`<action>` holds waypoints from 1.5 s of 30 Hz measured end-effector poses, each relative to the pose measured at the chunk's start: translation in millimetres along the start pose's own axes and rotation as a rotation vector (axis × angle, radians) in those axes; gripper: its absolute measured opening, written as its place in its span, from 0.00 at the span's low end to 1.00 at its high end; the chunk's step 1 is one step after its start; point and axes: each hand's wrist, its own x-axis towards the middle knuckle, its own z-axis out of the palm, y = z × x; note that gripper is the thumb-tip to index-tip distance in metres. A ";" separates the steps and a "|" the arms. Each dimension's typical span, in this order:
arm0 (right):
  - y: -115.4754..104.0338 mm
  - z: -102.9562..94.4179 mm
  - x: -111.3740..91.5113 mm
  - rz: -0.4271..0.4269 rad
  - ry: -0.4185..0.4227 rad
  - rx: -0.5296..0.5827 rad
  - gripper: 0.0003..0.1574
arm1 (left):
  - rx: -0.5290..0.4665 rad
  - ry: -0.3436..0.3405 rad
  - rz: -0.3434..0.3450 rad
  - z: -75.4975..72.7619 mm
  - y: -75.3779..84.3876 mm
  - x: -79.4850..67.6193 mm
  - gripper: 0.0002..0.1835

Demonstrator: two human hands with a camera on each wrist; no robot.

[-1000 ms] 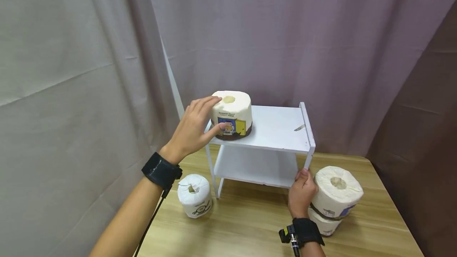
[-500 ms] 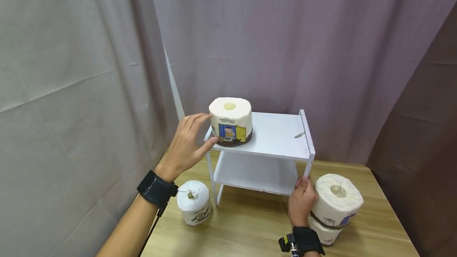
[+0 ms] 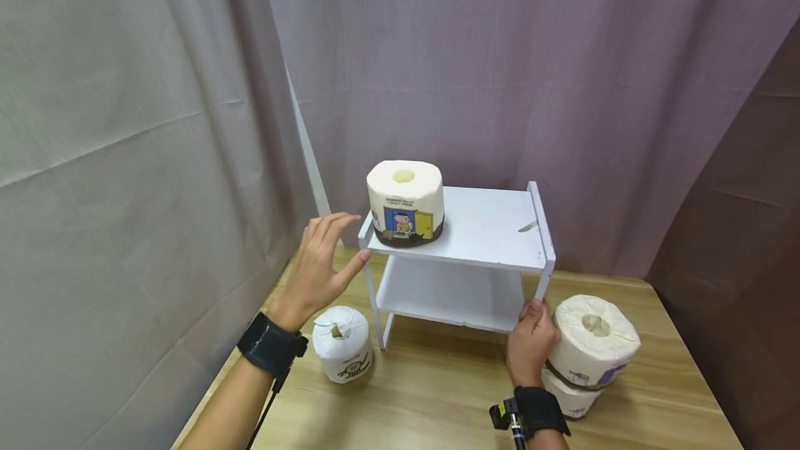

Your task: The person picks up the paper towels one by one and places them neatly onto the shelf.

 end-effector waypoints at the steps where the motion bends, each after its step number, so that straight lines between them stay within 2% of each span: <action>1: -4.8 -0.3 -0.5 0.000 -0.001 0.003 0.30 | -0.001 0.000 -0.007 0.4 -0.5 -3.0 0.30; 5: -15.3 -1.9 -2.6 0.000 -0.008 0.017 0.30 | -0.011 -0.001 -0.041 2.3 -2.3 -15.9 0.28; 12: 8.9 0.6 -5.2 -0.004 -0.008 0.004 0.30 | -0.021 -0.008 -0.085 7.5 -7.3 -36.3 0.28; 22: 12.2 -0.5 -6.7 -0.014 -0.026 -0.010 0.30 | -0.024 -0.013 -0.105 12.4 -10.8 -57.7 0.27; 32: 9.2 1.3 -6.0 -0.015 -0.017 -0.008 0.30 | -0.016 0.008 -0.103 20.5 -13.2 -74.2 0.25; 39: 19.3 1.8 -6.6 -0.023 -0.014 -0.021 0.29 | -0.011 -0.007 -0.124 24.9 -14.2 -86.1 0.25; 45: 19.1 2.4 -5.5 -0.025 -0.012 -0.012 0.29 | 0.001 -0.005 -0.136 29.2 -15.4 -94.0 0.25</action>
